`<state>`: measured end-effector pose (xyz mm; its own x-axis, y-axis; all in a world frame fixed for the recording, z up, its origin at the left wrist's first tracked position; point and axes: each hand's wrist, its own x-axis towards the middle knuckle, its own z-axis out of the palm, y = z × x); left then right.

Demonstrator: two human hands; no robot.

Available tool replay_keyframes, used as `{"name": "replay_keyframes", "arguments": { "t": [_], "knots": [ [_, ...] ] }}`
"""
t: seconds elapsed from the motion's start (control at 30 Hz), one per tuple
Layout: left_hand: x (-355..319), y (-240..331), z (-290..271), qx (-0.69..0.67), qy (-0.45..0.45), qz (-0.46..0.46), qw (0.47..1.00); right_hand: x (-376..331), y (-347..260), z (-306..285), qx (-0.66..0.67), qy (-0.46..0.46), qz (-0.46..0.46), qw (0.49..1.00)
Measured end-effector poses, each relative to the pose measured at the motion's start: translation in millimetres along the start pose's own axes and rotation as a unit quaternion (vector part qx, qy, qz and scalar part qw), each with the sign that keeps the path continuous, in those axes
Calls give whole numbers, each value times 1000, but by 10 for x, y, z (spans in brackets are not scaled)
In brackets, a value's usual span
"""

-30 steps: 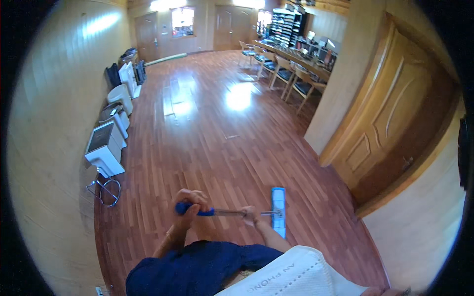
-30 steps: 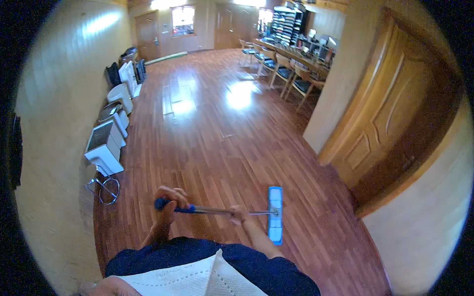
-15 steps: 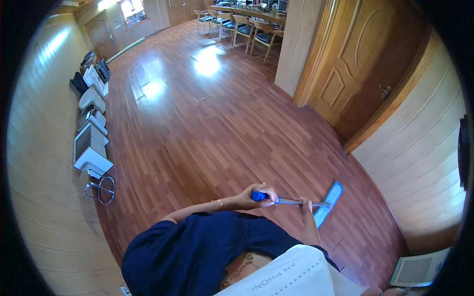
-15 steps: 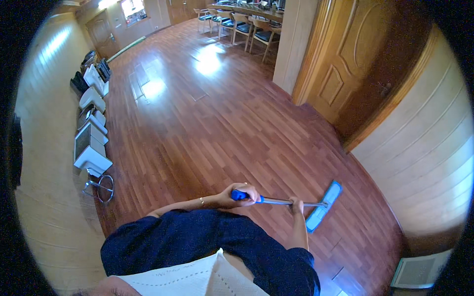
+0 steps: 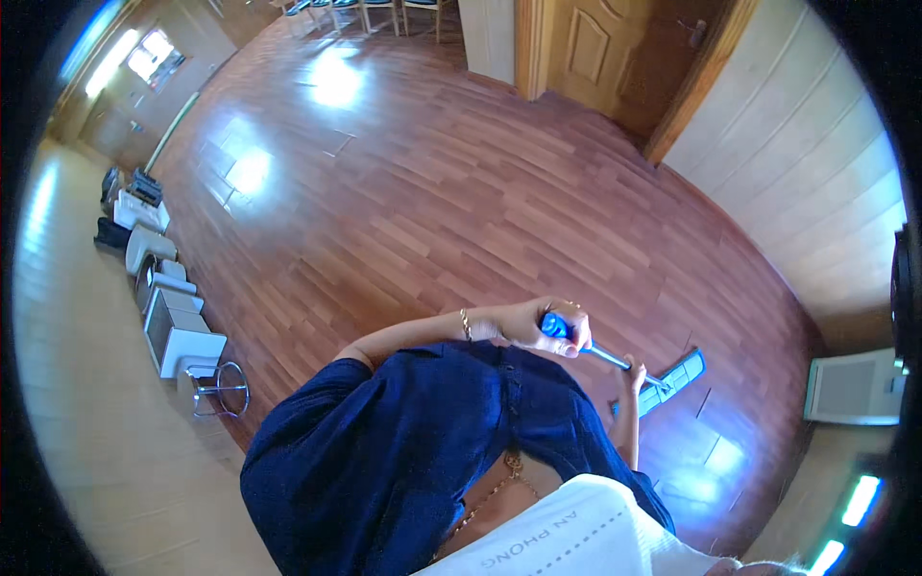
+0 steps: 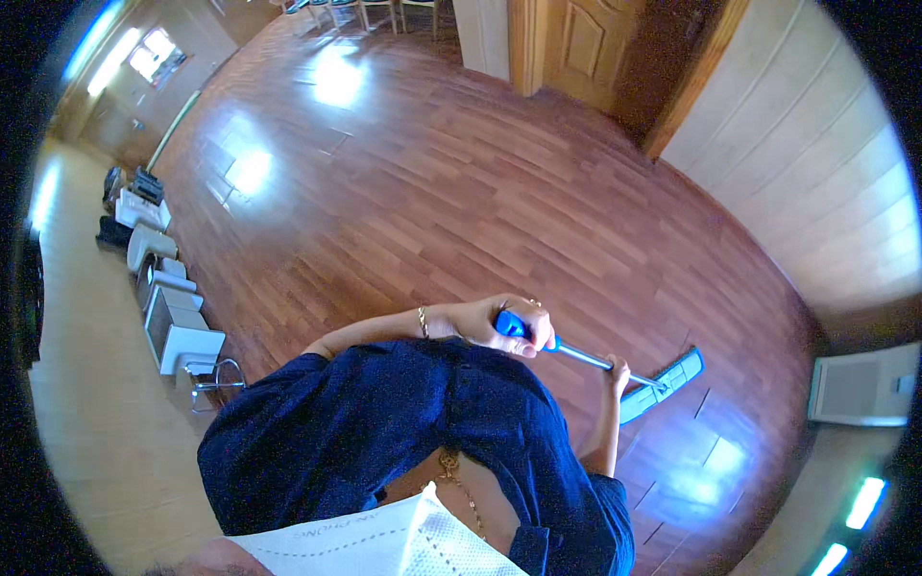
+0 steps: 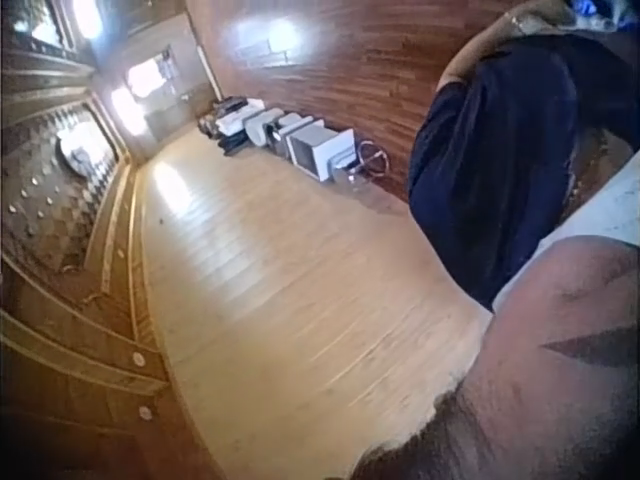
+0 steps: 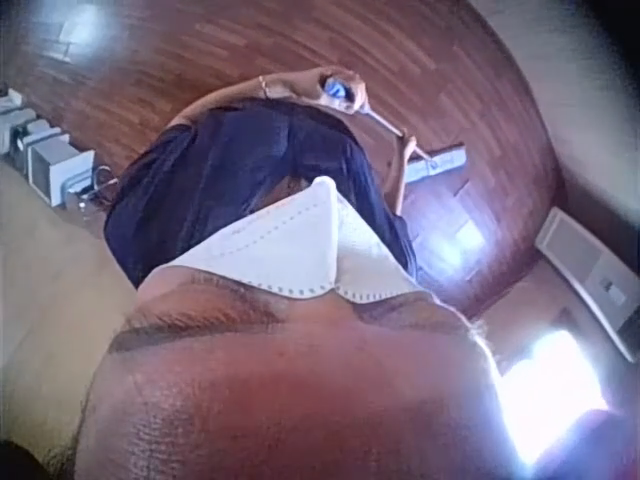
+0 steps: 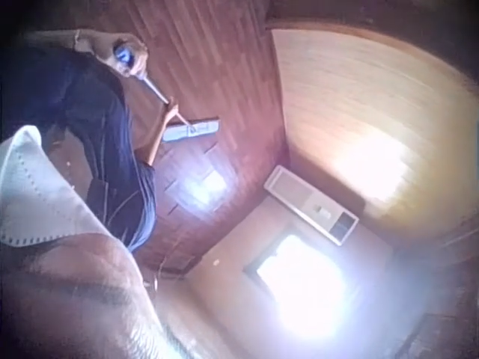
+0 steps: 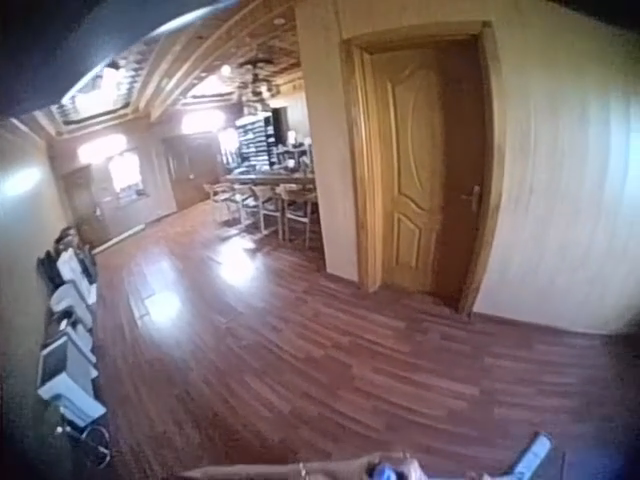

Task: Mopping a large wooden floor using a flat mop.

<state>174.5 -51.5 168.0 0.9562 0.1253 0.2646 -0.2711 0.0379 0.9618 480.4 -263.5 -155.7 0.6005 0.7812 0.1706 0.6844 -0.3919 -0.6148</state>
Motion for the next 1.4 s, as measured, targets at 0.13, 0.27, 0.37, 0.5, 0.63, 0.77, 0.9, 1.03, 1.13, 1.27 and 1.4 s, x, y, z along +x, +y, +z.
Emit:
{"name": "replay_keyframes", "arguments": {
  "t": [0.13,0.27,0.37,0.5,0.63,0.77,0.9,1.03,1.13,1.27,1.4],
  "knots": [
    [-13,283,-88,-6,-42,9,999,-194,-360,-131,18,74,-30,997],
    [-230,626,-300,44,-49,25,998,-174,-1060,-74,3,15,13,1000],
    [-536,1020,-361,85,-23,30,996,-222,-1493,35,56,-24,-44,997],
    [-963,1496,-278,141,27,35,989,-229,-2194,119,102,-34,-97,989],
    [-1553,1881,-90,219,89,67,969,-190,-2915,468,145,-121,-199,962],
    [-1970,2118,177,277,145,91,945,-105,-3301,933,195,-257,-241,915],
    [-2282,2223,549,344,220,103,907,-150,-4001,1013,226,-351,-313,853],
    [-2512,2340,942,422,258,94,864,-358,-4526,1250,263,-371,-443,773],
    [-2545,2395,1190,473,307,87,822,-556,-4754,1550,288,-423,-485,709],
    [-2579,2434,1317,528,347,90,770,-778,-5002,1848,238,-504,-531,639],
    [-2670,2526,1607,551,367,68,747,-1215,-5195,1719,216,-578,-536,576]
  ]
}}
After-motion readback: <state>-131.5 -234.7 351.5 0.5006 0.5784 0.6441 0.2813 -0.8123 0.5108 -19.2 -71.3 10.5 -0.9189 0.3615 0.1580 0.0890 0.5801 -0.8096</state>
